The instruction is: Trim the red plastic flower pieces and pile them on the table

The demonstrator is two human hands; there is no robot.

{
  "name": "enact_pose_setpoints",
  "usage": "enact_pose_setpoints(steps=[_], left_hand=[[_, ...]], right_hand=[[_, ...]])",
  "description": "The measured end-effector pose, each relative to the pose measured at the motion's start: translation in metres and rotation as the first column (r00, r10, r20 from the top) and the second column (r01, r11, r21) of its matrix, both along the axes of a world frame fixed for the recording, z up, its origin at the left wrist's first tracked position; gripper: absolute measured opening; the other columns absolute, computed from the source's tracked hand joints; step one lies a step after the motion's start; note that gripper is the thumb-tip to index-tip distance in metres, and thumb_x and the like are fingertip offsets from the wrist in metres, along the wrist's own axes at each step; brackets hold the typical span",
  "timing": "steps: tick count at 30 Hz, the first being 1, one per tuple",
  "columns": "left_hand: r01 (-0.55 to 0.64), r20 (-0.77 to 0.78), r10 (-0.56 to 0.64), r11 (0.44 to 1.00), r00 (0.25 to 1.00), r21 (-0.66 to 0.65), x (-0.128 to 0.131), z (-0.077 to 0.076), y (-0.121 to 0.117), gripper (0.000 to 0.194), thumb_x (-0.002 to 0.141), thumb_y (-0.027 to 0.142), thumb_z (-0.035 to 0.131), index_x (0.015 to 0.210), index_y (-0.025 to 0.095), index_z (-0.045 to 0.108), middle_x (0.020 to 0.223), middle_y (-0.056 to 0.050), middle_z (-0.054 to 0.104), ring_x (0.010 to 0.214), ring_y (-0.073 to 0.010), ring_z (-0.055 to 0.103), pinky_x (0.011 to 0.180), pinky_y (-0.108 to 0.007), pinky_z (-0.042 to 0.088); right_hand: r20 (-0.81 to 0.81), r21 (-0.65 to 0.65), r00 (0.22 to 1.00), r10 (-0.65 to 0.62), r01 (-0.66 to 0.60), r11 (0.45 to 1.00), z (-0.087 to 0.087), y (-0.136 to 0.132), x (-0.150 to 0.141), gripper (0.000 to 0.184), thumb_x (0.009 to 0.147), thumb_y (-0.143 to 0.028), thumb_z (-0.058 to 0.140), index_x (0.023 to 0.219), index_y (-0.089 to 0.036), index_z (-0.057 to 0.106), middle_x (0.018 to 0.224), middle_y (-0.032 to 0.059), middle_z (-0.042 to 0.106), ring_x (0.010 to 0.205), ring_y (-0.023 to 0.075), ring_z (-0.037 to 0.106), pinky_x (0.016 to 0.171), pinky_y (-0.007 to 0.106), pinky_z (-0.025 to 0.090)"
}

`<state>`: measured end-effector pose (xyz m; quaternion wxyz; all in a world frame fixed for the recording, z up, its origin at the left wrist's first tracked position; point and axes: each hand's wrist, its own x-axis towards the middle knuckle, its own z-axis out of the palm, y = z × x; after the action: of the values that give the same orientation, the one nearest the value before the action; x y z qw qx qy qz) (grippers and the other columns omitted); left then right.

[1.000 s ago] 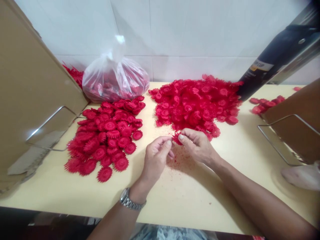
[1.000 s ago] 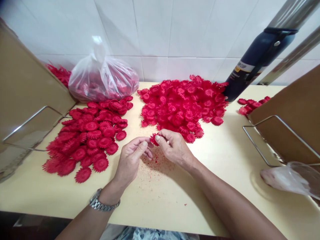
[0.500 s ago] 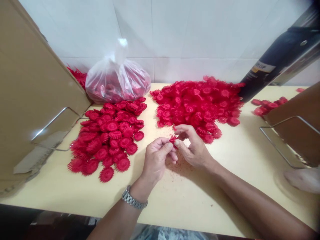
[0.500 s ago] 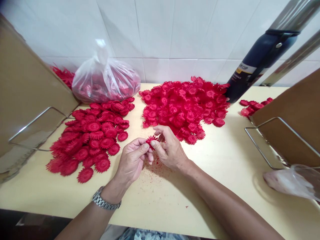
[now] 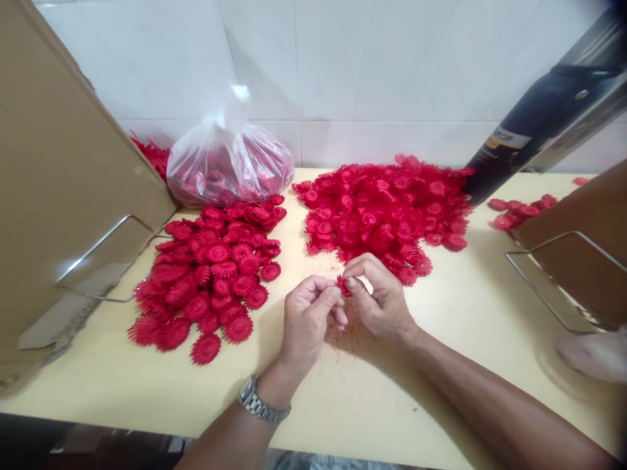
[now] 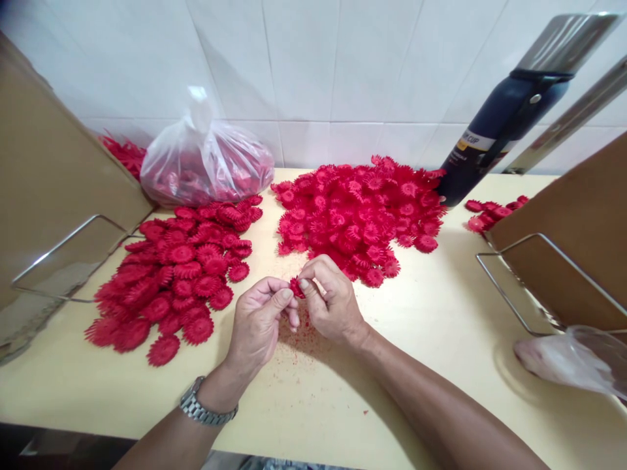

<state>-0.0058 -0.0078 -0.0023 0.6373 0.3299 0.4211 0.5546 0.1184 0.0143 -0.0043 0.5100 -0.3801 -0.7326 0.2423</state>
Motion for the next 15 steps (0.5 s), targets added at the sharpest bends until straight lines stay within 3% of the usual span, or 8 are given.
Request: enact_pose_setpoints(steps=[8, 11, 13, 15], left_hand=[[-0.018, -0.026, 0.019, 0.999, 0.999, 0.026, -0.002, -0.002, -0.003, 0.011, 0.071, 0.021, 0.061, 0.067, 0.015, 0.052, 0.052, 0.005, 0.054, 0.037, -0.0053, 0.047, 0.037, -0.017, 0.036], [-0.087, -0.018, 0.089, 0.993, 0.996, 0.073, -0.007, 0.001, -0.002, 0.011, 0.071, 0.02, 0.062, 0.067, 0.016, 0.052, 0.05, 0.006, 0.053, 0.038, -0.0053, 0.046, 0.039, -0.017, 0.036], [-0.118, 0.0, 0.119, 0.989, 0.993, 0.086, -0.009, 0.002, 0.0, 0.01, 0.07, 0.019, 0.062, 0.068, 0.016, 0.053, 0.051, 0.005, 0.054, 0.04, -0.006, 0.047, 0.04, -0.018, 0.037], [-0.105, 0.017, 0.104, 0.991, 0.994, 0.078, -0.01, 0.002, 0.001, 0.008, 0.07, 0.019, 0.062, 0.07, 0.015, 0.055, 0.055, 0.004, 0.057, 0.042, -0.0067, 0.05, 0.043, -0.019, 0.039]], right_hand=[[-0.023, -0.109, 0.991, -0.134, 0.13, 0.985, 0.0, 0.007, 0.008, 0.014, 0.085, -0.018, 0.045, 0.072, -0.019, 0.048, 0.072, 0.0009, 0.049, 0.068, 0.0136, 0.047, 0.062, 0.028, 0.039], [-0.087, -0.181, 0.948, -0.307, 0.288, 0.94, 0.002, 0.016, 0.02, 0.016, 0.087, -0.022, 0.042, 0.071, -0.02, 0.046, 0.062, -0.0026, 0.043, 0.055, 0.0112, 0.041, 0.051, 0.025, 0.035], [-0.1, -0.152, 0.898, -0.429, 0.412, 0.898, 0.006, 0.024, 0.035, 0.015, 0.086, -0.023, 0.043, 0.073, -0.02, 0.047, 0.06, -0.0036, 0.042, 0.051, 0.0105, 0.038, 0.047, 0.024, 0.032], [-0.049, -0.002, 0.849, -0.527, 0.527, 0.85, 0.012, 0.033, 0.055, 0.011, 0.085, -0.022, 0.045, 0.077, -0.019, 0.053, 0.066, -0.0011, 0.049, 0.056, 0.0118, 0.043, 0.053, 0.026, 0.036]])
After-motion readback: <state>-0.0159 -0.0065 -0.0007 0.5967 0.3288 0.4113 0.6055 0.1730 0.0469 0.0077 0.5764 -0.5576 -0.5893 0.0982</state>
